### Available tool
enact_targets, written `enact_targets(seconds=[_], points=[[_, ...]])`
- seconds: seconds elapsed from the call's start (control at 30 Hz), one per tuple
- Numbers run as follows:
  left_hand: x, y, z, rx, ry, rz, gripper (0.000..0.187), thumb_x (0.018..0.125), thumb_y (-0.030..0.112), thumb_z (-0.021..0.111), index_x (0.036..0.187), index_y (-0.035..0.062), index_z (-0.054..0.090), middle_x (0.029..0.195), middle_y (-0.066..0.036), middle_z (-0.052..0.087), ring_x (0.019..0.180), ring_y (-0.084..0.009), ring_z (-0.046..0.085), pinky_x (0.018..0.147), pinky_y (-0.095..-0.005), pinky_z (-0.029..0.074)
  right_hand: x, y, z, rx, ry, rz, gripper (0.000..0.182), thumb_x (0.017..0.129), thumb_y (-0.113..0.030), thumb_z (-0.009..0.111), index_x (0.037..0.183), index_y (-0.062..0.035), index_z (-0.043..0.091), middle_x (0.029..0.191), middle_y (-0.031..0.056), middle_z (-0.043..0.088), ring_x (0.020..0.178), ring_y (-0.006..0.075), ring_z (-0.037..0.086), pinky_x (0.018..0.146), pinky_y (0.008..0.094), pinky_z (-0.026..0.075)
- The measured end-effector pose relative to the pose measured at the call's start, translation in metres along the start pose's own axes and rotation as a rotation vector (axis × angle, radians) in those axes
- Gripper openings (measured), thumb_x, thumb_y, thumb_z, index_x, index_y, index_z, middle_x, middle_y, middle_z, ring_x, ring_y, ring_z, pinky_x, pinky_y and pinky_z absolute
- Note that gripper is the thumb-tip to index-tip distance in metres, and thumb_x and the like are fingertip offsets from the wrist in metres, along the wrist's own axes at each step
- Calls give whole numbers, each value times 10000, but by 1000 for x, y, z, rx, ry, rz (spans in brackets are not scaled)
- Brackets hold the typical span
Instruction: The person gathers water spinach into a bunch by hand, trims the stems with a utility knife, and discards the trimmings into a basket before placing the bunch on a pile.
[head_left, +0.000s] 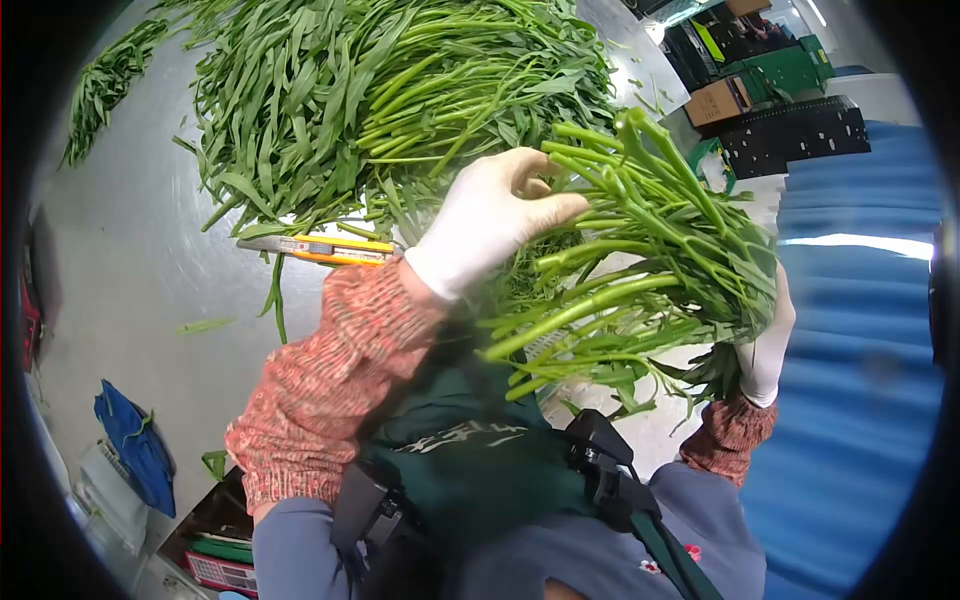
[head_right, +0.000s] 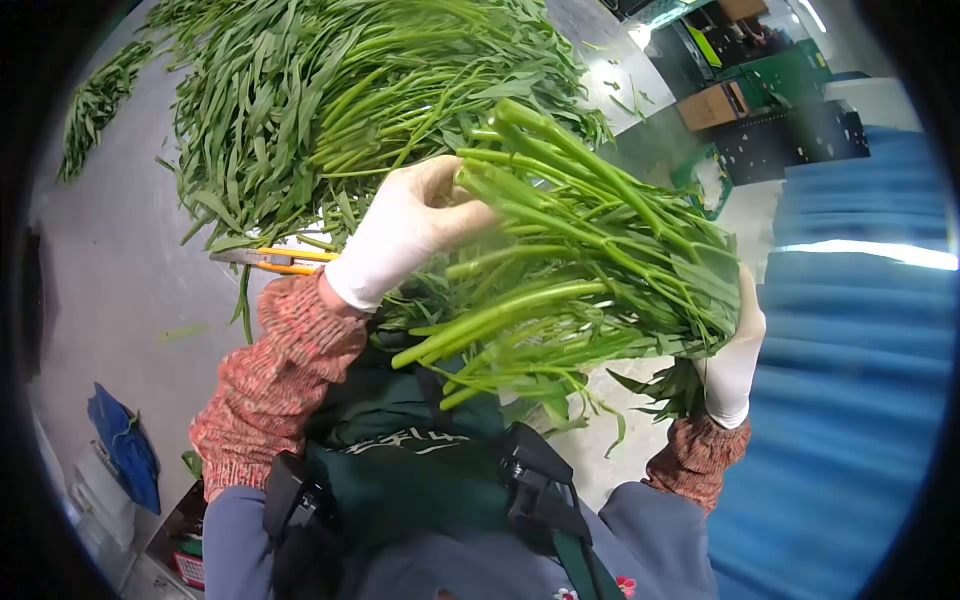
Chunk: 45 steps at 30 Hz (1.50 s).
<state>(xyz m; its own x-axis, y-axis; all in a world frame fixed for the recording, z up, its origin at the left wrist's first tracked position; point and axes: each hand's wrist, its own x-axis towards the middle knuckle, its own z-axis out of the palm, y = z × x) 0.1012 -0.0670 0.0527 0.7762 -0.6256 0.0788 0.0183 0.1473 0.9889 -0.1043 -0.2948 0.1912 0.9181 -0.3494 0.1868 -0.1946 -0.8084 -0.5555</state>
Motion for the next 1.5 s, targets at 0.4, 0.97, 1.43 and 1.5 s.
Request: enact_targets(seconds=[0.4,0.97,1.43,1.5], points=[[-16,2,-46,-22,263,-109,160,915,184,628,916,26,655,674,42,536,553,-34,424,510,-194,327,-7,1,3,123,-39,131,702,721,-64,770,1345,38,464,1171,118,646,1041,148,607,937,290,459],[-42,52,25,652,45,356,315,782,74,749,1084,43,663,657,-97,612,539,-216,592,519,-311,472,26,-40,25,-442,-33,-226,626,690,-111,793,1259,17,565,1056,165,686,931,271,673,840,342,504],[-76,57,-14,-282,-82,-237,89,878,38,654,919,-30,696,670,-36,656,511,-46,563,445,-182,414,11,-12,20,-178,79,-91,656,697,-95,810,1291,-11,544,1045,129,703,930,210,684,845,306,509],[-73,51,-17,-88,-261,-369,103,879,64,663,910,-30,688,673,-36,655,505,-40,544,446,-175,401,6,-5,17,-55,57,-25,670,708,-56,799,1311,4,512,1100,134,694,1008,166,666,876,288,505]])
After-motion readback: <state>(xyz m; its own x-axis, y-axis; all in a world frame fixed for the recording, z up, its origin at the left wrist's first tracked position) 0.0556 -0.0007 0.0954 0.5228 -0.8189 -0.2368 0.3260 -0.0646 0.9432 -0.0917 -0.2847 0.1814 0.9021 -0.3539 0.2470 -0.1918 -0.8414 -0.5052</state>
